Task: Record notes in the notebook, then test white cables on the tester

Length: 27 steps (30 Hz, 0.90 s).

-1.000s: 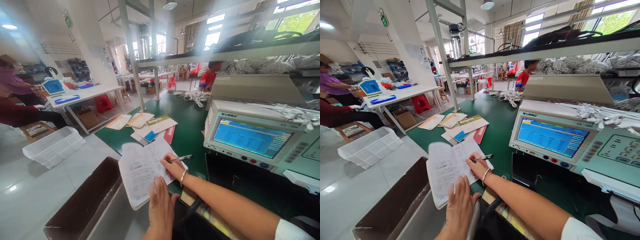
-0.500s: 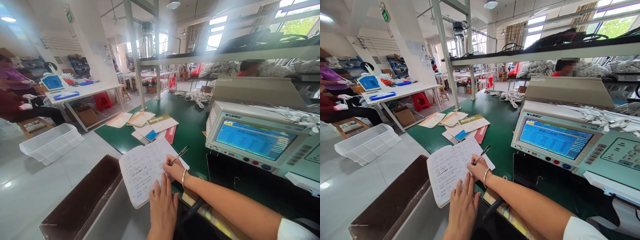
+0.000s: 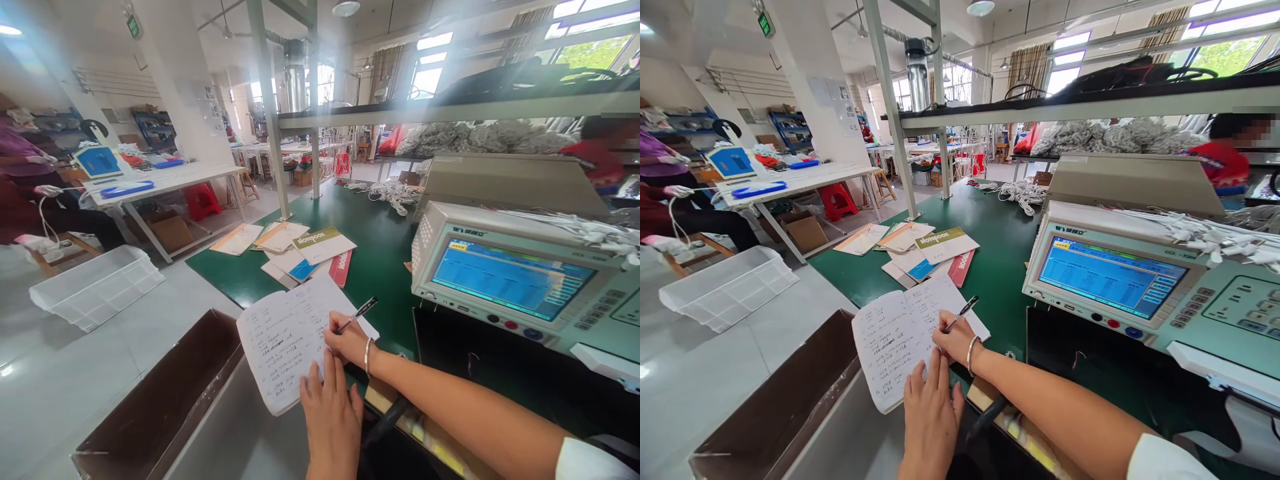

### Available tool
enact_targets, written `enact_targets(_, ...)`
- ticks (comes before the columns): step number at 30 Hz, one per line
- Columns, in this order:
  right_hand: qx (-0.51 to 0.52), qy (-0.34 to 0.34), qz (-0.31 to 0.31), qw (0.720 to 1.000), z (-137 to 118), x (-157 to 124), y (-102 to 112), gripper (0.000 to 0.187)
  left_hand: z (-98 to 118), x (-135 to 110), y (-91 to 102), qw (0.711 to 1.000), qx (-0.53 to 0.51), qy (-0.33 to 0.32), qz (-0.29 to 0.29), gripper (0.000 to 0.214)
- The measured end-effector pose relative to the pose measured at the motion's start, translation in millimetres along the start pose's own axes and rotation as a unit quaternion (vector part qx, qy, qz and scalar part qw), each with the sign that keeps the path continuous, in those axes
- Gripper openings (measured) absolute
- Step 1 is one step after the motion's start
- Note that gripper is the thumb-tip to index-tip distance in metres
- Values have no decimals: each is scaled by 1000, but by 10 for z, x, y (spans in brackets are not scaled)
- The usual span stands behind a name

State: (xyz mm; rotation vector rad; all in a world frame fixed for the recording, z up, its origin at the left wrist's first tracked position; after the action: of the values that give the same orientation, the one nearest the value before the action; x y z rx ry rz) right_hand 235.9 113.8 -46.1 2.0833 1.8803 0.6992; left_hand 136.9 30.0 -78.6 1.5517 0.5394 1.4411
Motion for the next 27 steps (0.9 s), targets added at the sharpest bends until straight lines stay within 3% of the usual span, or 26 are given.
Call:
enact_targets(13,-17,-1,-3,1000,-36,-3,22,15,9,22,34,1000,12,-7,-17,42)
enact_targets(27,-33,0,12,999,-18,2,11,14,12,-6,16,1000,11,-14,16,41)
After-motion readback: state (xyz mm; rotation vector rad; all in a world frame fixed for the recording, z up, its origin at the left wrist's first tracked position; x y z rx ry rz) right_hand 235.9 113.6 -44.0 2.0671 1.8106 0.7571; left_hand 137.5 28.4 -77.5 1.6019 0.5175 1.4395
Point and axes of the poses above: each hand's wrist, its own x-axis towards the middle knuckle, its own y-axis out of the back of the hand, z = x × y, the point moved 1 cm from there along x, towards the middle knuckle, and after that the axes turned 3 degrees about z, right-handed, at the moved point
